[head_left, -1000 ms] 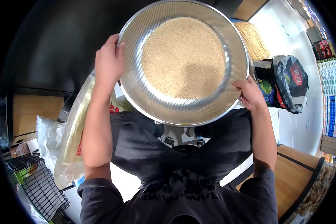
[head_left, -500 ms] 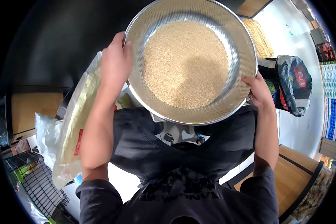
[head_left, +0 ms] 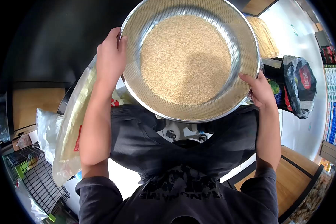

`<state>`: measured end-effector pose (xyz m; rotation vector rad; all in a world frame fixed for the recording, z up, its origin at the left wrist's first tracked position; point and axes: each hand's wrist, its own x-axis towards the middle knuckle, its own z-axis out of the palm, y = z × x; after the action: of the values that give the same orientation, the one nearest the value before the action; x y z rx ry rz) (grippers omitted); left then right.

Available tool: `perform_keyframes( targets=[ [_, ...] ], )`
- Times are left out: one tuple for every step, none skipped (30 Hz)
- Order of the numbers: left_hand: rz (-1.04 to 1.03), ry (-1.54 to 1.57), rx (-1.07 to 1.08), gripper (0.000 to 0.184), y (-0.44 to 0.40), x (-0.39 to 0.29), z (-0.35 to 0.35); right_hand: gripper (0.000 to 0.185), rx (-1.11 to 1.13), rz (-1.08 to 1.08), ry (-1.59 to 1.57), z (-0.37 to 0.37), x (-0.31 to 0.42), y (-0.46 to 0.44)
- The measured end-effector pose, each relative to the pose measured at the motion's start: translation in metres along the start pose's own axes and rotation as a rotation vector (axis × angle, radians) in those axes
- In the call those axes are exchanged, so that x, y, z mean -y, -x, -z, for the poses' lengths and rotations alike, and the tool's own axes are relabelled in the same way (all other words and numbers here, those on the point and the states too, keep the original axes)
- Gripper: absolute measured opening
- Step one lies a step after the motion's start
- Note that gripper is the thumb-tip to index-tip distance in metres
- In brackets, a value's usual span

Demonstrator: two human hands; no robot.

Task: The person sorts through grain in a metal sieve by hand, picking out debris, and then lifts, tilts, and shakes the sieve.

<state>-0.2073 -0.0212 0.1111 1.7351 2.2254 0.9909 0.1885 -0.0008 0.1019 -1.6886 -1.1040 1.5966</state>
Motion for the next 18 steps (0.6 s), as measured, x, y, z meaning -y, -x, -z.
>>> perform_keyframes(
  targets=[
    [0.002, -0.004, 0.002, 0.028, 0.0, 0.0, 0.0, 0.042, 0.003, -0.003, -0.001, 0.0, 0.001, 0.001],
    [0.009, -0.009, 0.008, 0.029, -0.001, 0.001, -0.001, 0.043, 0.003, 0.002, 0.031, -0.001, 0.001, 0.001],
    [0.017, -0.015, 0.013, 0.029, -0.001, 0.002, -0.001, 0.044, 0.004, 0.006, 0.064, -0.001, 0.002, 0.002],
    [0.02, -0.018, 0.014, 0.029, -0.001, 0.003, -0.002, 0.044, 0.007, 0.004, 0.064, -0.002, 0.002, 0.003],
    [0.019, -0.021, 0.009, 0.029, -0.002, 0.004, -0.003, 0.038, -0.008, 0.022, 0.065, -0.004, 0.003, 0.004],
    [0.019, -0.024, 0.004, 0.03, -0.001, 0.005, -0.004, 0.033, -0.022, 0.04, 0.066, -0.005, 0.003, 0.005],
    [0.024, -0.027, 0.004, 0.03, -0.001, 0.006, -0.004, 0.033, -0.018, 0.039, 0.068, -0.006, 0.002, 0.005],
    [0.022, -0.02, 0.007, 0.031, -0.001, 0.006, -0.004, 0.034, -0.043, 0.039, 0.047, -0.007, 0.001, 0.004],
    [0.02, -0.013, 0.01, 0.031, -0.001, 0.007, -0.003, 0.035, -0.069, 0.039, 0.027, -0.008, 0.001, 0.004],
    [0.024, -0.015, 0.01, 0.031, -0.002, 0.006, -0.003, 0.035, -0.065, 0.038, 0.028, -0.007, -0.001, 0.004],
    [0.023, -0.011, 0.019, 0.032, -0.002, 0.006, -0.003, 0.035, -0.061, 0.039, -0.003, -0.006, -0.003, 0.002],
    [0.024, -0.009, 0.028, 0.032, -0.002, 0.006, -0.003, 0.035, -0.056, 0.04, -0.034, -0.005, -0.004, 0.001],
    [0.03, -0.013, 0.027, 0.032, -0.002, 0.007, -0.004, 0.035, -0.049, 0.037, -0.032, -0.003, -0.005, 0.0],
    [0.033, -0.024, 0.041, 0.032, -0.002, 0.008, -0.006, 0.034, -0.045, 0.03, -0.02, -0.002, -0.006, -0.002],
    [0.037, -0.036, 0.056, 0.032, -0.003, 0.01, -0.007, 0.032, -0.039, 0.022, -0.009, -0.001, -0.007, -0.005],
    [0.049, -0.043, 0.057, 0.032, -0.003, 0.015, -0.011, 0.032, -0.027, 0.016, -0.006, 0.0, -0.007, -0.007],
    [0.017, -0.057, 0.067, 0.032, -0.003, 0.023, -0.018, 0.032, -0.017, -0.022, 0.037, 0.001, -0.005, -0.008],
    [-0.014, -0.07, 0.076, 0.032, -0.004, 0.025, -0.021, 0.031, -0.006, -0.059, 0.081, 0.002, -0.003, -0.011]
  ],
)
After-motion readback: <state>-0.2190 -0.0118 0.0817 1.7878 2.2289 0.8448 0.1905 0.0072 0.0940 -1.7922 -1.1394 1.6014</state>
